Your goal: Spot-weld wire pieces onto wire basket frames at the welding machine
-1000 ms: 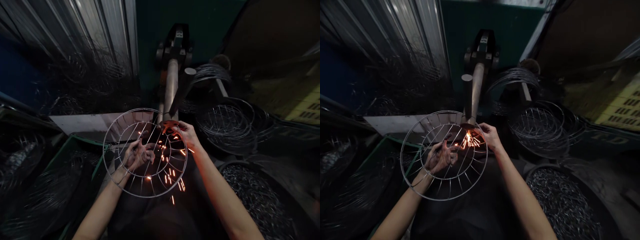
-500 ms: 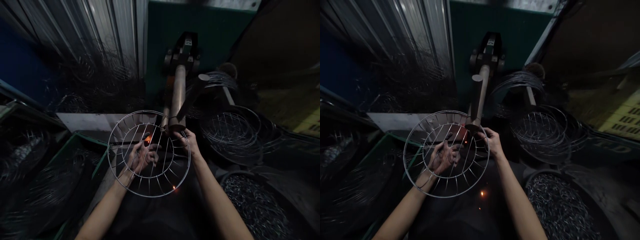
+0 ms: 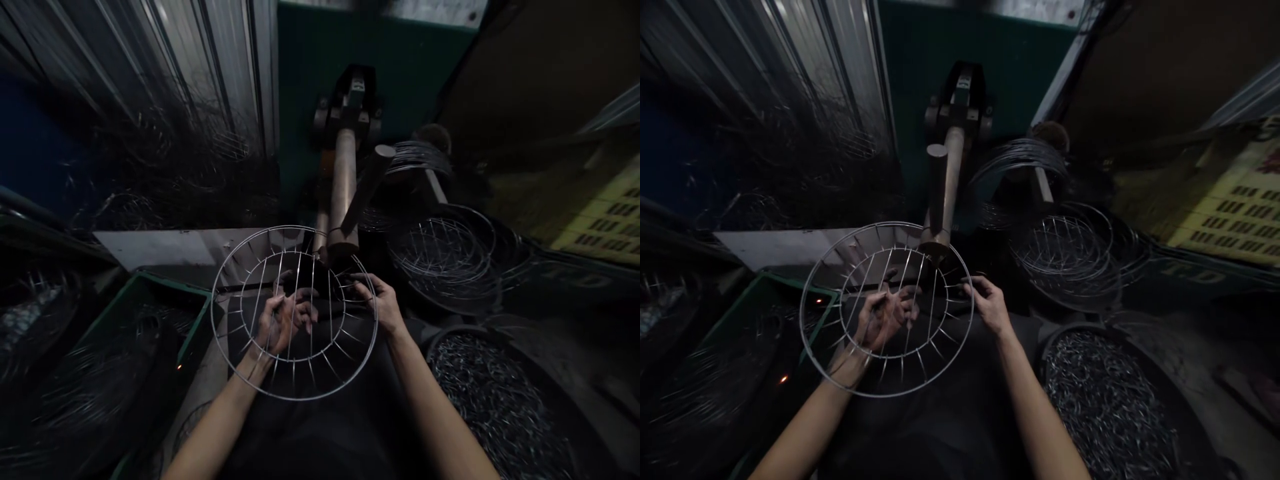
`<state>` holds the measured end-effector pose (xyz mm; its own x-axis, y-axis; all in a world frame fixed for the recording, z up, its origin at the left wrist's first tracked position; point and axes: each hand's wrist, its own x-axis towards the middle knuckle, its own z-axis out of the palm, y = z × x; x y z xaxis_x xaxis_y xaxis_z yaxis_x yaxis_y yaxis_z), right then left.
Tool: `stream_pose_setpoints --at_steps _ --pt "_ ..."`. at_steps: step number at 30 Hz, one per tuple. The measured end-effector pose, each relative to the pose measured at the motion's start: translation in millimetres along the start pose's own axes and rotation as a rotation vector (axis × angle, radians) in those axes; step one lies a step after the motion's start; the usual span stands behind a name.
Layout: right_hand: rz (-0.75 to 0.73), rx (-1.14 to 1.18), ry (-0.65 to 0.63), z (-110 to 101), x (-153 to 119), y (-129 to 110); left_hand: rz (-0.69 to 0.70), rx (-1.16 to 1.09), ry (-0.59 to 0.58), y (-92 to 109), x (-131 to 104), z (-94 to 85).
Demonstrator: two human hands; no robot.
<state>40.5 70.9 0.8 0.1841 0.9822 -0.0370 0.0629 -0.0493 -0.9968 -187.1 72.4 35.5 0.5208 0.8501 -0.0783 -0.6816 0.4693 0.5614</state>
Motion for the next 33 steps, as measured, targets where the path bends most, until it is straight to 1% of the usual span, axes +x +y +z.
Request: stream_pose_setpoints --at_steps 3,7,10,13,18,22,25,28,31,33 --pt "-0.072 -0.021 -0.001 6.1 11.6 -5.3 0.049 -0.02 0.01 -10.1 -2.3 2.9" --pt "-0.119 -0.034 0.016 18.0 26.4 -18.7 0.085 -0.025 0.035 -16.8 -1.6 -1.1" --pt "-0.117 -0.024 0.02 21.4 30.6 -24.3 0.125 -0.027 0.053 -16.2 3.2 -3.1" --pt "-0.106 -0.015 0.035 19.2 30.8 -23.3 0.176 -0.018 0.084 -13.0 9.6 -1.8" --pt "-0.082 0.031 0.051 17.6 30.7 -18.8 0.184 0.015 0.147 -9.3 14.8 3.6" --pt "-0.064 0.054 0.05 20.0 34.0 -18.8 0.219 0.026 0.119 -12.3 14.4 -1.0" --pt "-0.028 0.08 0.035 18.3 31.6 -16.7 0.188 0.001 0.107 -12.0 13.2 -10.5" --pt "-0.012 0.069 0.035 13.7 22.2 -14.3 0.071 -0.027 0.124 -3.0 14.6 -16.5" --pt "-0.008 0.032 0.025 10.7 12.5 -14.1 -0.024 -0.031 0.138 8.7 18.8 -13.5" --pt "-0.015 0.018 0.007 11.3 10.3 -15.7 -0.014 -0.036 0.159 12.1 20.7 -7.9"
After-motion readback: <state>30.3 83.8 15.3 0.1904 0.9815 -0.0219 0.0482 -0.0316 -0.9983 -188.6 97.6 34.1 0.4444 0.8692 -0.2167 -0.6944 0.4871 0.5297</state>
